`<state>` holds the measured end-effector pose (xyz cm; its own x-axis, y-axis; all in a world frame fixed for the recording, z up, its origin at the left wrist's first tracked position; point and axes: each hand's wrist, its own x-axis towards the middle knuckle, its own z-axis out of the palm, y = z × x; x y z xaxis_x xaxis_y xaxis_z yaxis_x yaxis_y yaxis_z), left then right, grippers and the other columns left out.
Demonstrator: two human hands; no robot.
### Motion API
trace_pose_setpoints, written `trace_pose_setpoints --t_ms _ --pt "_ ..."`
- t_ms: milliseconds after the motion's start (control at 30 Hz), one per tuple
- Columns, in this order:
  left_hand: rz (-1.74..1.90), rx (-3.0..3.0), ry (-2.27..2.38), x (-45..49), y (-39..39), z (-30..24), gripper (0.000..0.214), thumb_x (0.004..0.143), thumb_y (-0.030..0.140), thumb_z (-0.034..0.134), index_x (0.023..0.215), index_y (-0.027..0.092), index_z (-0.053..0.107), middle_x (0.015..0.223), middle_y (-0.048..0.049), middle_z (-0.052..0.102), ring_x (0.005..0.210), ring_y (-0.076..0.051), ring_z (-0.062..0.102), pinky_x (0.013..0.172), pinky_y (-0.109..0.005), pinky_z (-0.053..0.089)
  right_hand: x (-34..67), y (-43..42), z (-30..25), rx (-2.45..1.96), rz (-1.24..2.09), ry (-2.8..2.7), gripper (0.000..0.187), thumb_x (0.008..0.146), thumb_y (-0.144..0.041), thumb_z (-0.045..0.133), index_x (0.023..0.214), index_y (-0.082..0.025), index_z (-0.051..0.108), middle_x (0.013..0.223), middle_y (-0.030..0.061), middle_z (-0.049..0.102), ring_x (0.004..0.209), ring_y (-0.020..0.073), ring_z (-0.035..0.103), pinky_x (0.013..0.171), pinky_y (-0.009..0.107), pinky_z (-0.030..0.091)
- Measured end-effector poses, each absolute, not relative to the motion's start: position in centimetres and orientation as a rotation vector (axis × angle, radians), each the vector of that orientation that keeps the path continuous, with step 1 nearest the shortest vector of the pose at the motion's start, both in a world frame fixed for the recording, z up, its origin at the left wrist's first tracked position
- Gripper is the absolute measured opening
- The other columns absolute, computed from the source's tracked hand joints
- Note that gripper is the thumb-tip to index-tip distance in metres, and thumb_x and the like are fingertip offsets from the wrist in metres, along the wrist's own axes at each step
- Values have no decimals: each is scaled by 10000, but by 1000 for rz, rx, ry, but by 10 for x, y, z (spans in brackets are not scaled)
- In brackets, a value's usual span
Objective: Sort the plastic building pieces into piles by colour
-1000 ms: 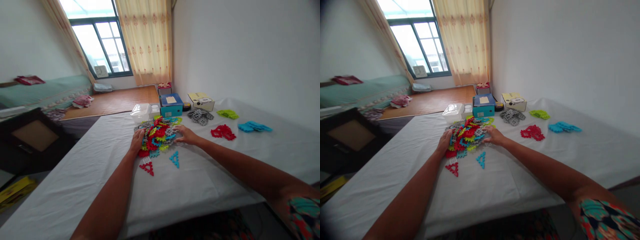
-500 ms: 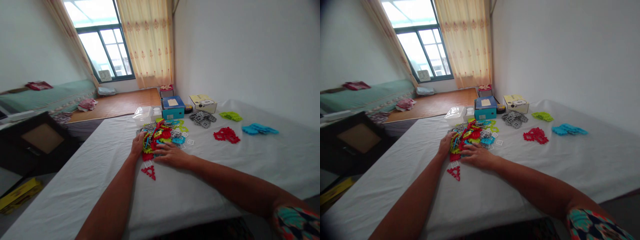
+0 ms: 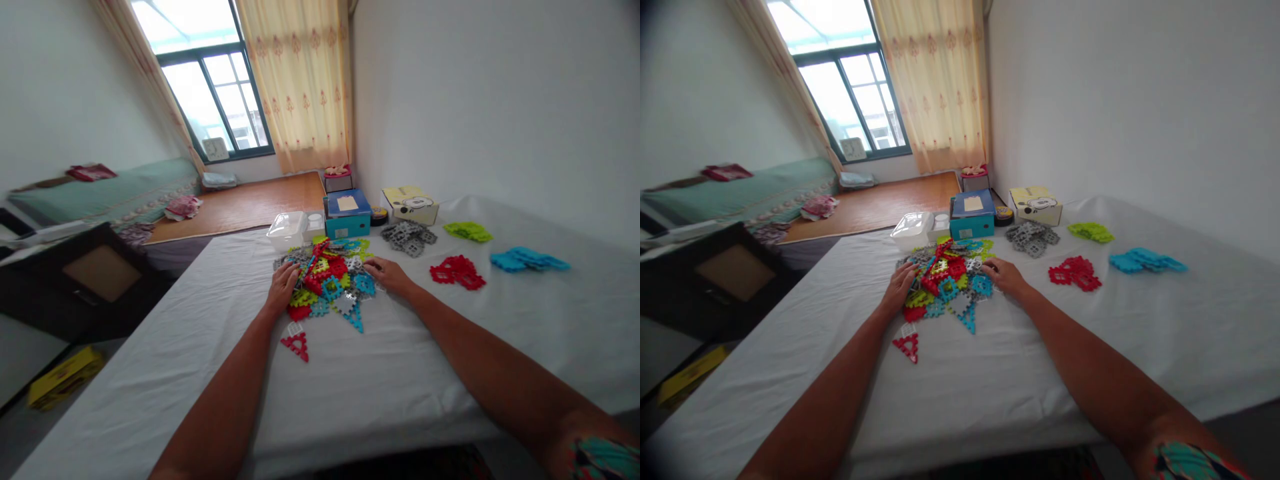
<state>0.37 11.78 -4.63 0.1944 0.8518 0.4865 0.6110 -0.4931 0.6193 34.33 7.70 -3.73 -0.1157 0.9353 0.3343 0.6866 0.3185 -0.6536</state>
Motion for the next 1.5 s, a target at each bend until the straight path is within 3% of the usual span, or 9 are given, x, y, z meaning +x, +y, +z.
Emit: trace_pose_setpoints --t_ms 167,300,400,633,800,1000,1233,1500 --pt "1124 2229 1335 6 113 -45 471 918 520 381 1208 248 633 1358 -73 526 1308 -223 420 1139 -455 274 336 71 -38 -1298 647 -1987 567 698 -421 729 1189 -155 632 1118 110 667 926 228 636 808 355 513" --pt "1053 2291 1265 8 108 -41 431 902 490 443 1208 254 635 1345 -69 545 1313 -226 414 1151 -452 261 338 70 -42 -1302 588 -1918 359 771 -376 652 1078 -193 683 1081 76 688 984 231 631 906 385 473" --pt "1025 2325 1221 11 103 -36 401 884 463 496 1208 271 633 1311 -54 580 1319 -238 406 1156 -483 245 339 73 -45 -1336 577 -1826 278 792 -374 612 983 -190 696 980 63 708 898 222 641 866 381 482" --pt "1146 2255 1105 17 98 -36 333 916 406 464 1139 262 665 1194 -51 653 1279 -224 465 1145 -461 295 340 75 -51 -1368 630 -1657 311 785 -406 583 980 -184 678 919 58 703 763 196 627 733 336 493" --pt "1318 2049 1243 16 102 -45 425 958 416 351 1241 215 596 1320 -84 556 1275 -198 468 1126 -409 331 340 71 -53 -1379 670 -1600 319 823 -375 533 1039 -173 654 963 71 686 812 191 620 756 328 483" --pt "1240 2082 1336 15 105 -53 423 948 435 383 1213 209 624 1325 -99 551 1274 -216 464 1122 -427 327 336 67 -52 -1319 778 -1518 412 809 -324 544 1181 -151 588 773 30 647 683 155 595 635 282 478" --pt "1222 2104 1326 15 103 -50 443 940 462 380 1154 197 663 1289 -103 580 1244 -219 494 1105 -417 348 337 71 -52 -1243 799 -1409 359 757 -322 632 1086 -181 606 1057 90 687 894 197 669 826 349 519" --pt "1258 1892 1319 8 113 -44 532 888 552 381 1038 161 709 1250 -101 617 1210 -236 525 1109 -408 328 341 80 -44 -1266 625 -1403 313 675 -278 664 965 -163 647 879 73 714 824 186 663 766 336 524"
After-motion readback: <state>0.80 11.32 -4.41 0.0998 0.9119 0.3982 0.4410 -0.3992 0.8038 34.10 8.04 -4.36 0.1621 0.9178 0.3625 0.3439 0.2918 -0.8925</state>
